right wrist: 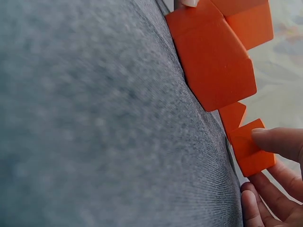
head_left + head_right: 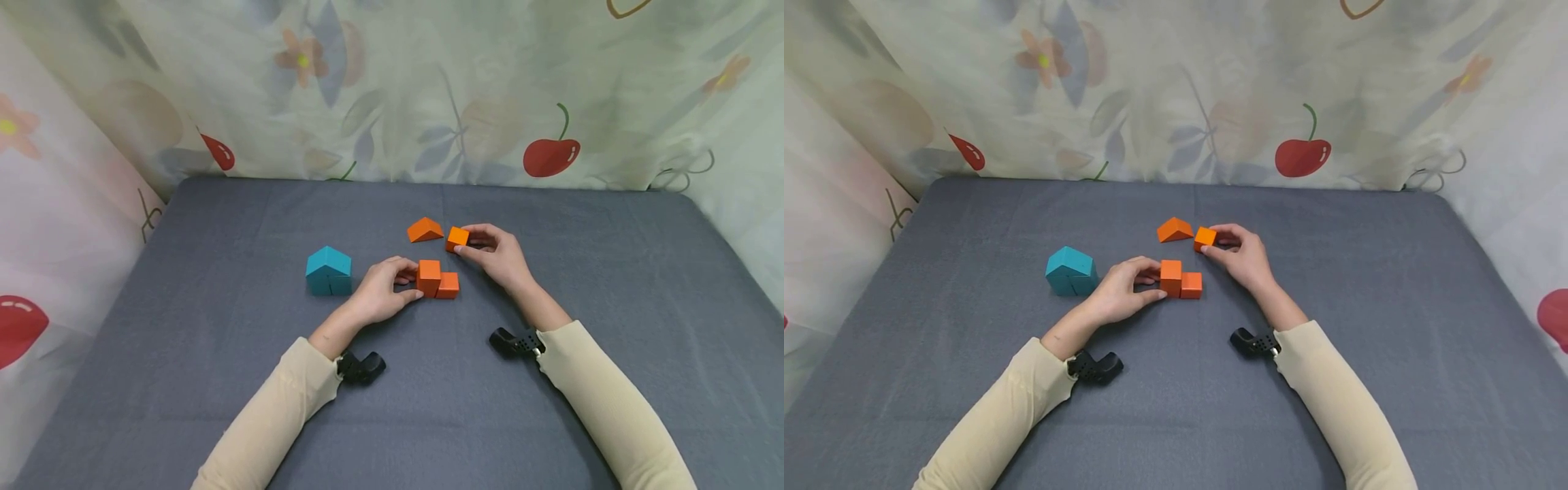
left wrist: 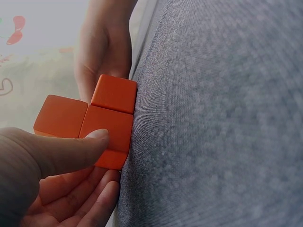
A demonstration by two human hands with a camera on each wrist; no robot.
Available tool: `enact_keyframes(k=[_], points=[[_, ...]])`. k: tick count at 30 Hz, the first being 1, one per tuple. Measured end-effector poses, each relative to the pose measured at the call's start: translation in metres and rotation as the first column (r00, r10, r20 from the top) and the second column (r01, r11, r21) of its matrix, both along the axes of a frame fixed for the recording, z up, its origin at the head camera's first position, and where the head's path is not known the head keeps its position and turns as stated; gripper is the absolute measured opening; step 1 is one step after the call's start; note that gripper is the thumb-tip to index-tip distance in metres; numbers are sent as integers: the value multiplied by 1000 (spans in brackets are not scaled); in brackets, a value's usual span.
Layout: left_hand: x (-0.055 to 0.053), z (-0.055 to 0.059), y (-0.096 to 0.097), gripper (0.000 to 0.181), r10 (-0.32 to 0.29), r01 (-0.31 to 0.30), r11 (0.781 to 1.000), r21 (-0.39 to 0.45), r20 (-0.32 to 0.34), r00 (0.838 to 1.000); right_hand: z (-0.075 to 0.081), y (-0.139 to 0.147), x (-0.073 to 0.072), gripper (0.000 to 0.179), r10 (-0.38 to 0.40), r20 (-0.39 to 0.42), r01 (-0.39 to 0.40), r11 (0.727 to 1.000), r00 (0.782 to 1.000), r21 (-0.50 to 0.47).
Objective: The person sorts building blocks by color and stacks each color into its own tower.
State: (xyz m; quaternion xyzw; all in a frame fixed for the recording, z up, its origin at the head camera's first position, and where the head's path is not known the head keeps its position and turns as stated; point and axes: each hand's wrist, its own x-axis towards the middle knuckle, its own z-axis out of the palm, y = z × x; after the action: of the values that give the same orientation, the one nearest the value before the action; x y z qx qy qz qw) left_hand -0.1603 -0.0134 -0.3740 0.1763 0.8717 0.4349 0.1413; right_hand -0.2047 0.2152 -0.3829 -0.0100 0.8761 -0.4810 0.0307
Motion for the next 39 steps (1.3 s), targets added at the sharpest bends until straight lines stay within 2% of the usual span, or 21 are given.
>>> enact_keyframes(k=[11, 19, 28, 39], points=[[-1, -1, 0, 42, 4, -4, 1000, -1, -11, 1000, 4, 2, 10, 46, 25, -14, -26, 998, 1000, -59], [-1, -1, 0, 43, -3, 3, 1000, -4, -6, 1000, 7, 5, 21, 44, 104, -49, -110, 986, 993, -123], [0, -2, 0, 40, -4, 5, 1000, 19, -27, 1000, 10, 9, 35, 40, 183, -96, -195, 972, 978, -131], [1, -2, 0, 40, -8, 9, 1000, 25, -40, 999, 8, 12, 45, 35, 259, -113, -275, 948, 959, -159]])
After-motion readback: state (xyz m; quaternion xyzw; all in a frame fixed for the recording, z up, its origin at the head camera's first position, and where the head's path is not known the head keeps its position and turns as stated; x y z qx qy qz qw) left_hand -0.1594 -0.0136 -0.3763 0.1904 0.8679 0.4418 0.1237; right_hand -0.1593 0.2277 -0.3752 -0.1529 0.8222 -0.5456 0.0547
